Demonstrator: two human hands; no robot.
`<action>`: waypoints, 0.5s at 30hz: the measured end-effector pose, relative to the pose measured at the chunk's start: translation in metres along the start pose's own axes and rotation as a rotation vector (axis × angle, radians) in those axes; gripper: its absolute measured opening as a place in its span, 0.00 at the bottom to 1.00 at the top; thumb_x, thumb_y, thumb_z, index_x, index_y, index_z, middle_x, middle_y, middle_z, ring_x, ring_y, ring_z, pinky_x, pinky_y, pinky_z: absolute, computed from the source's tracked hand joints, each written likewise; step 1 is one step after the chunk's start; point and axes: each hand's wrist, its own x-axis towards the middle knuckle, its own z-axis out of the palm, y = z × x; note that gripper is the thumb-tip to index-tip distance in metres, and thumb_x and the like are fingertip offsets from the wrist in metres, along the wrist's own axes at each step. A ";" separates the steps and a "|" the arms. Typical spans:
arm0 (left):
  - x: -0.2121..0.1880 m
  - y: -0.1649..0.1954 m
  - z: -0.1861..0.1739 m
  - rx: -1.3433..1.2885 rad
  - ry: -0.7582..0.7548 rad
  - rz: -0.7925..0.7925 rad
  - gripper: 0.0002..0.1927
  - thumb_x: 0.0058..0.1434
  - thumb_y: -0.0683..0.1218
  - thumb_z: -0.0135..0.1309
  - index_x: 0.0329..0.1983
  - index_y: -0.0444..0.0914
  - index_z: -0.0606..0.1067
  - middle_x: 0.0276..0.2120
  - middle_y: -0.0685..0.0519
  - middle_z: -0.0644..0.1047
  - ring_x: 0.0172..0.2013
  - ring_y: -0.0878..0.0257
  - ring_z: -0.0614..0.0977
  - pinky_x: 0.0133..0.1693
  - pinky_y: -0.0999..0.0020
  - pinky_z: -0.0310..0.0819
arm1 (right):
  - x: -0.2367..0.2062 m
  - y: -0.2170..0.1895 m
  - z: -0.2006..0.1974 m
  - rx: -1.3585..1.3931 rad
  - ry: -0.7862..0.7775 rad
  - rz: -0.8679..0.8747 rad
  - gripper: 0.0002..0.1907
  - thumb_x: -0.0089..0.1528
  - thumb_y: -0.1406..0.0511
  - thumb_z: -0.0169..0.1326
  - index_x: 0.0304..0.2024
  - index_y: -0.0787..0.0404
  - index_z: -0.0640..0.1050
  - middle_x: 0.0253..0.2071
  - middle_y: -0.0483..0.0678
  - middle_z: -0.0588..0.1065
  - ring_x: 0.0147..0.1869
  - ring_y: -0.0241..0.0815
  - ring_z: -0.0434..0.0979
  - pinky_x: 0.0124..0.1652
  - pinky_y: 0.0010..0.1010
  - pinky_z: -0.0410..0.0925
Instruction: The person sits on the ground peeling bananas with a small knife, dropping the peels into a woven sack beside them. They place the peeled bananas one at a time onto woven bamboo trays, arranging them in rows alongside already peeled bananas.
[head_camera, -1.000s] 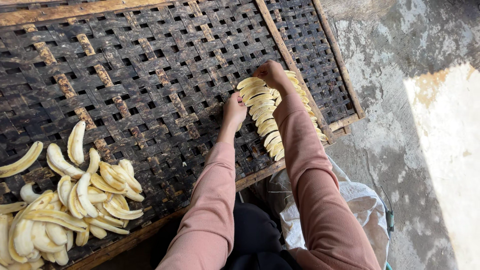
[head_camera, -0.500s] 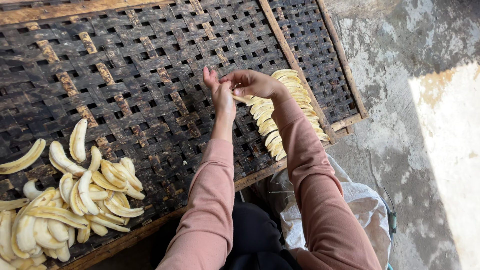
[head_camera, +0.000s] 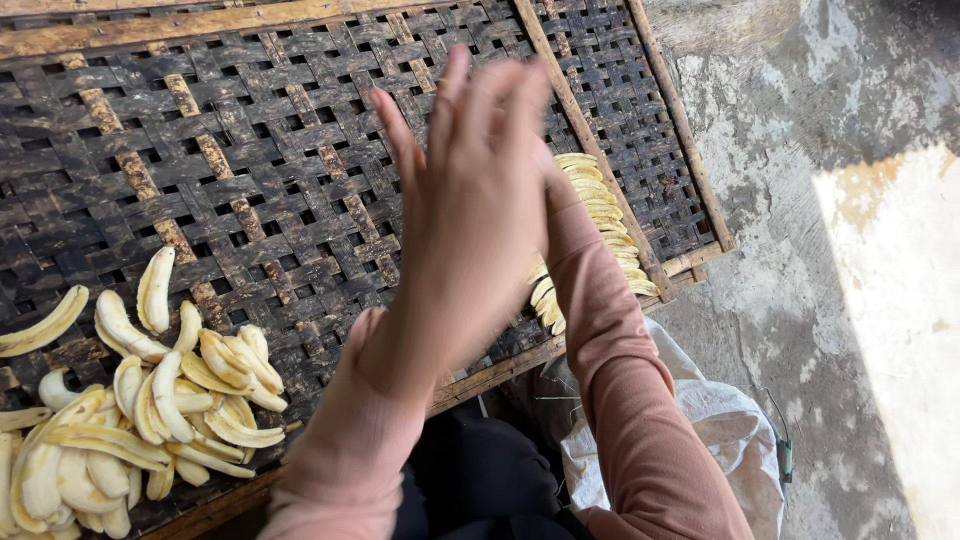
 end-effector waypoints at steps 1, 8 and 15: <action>-0.016 0.021 -0.029 0.072 -0.074 0.088 0.23 0.71 0.41 0.48 0.68 0.35 0.65 0.66 0.41 0.69 0.71 0.38 0.63 0.67 0.20 0.32 | 0.002 0.007 -0.006 0.086 0.061 0.094 0.19 0.69 0.71 0.55 0.63 0.68 0.71 0.56 0.49 0.73 0.55 0.40 0.75 0.54 0.31 0.73; -0.029 0.076 -0.124 0.296 -0.193 0.295 0.22 0.71 0.40 0.51 0.67 0.35 0.68 0.63 0.42 0.71 0.69 0.41 0.66 0.67 0.29 0.41 | 0.001 0.040 -0.014 0.456 0.331 0.537 0.08 0.68 0.72 0.55 0.48 0.67 0.80 0.37 0.48 0.79 0.37 0.37 0.79 0.40 0.29 0.76; -0.080 0.035 -0.151 0.540 -0.127 0.042 0.20 0.71 0.39 0.53 0.66 0.36 0.70 0.60 0.44 0.74 0.67 0.43 0.69 0.67 0.38 0.50 | 0.002 0.048 -0.016 -0.010 0.332 0.433 0.06 0.65 0.71 0.59 0.44 0.65 0.82 0.33 0.46 0.79 0.36 0.36 0.79 0.36 0.28 0.71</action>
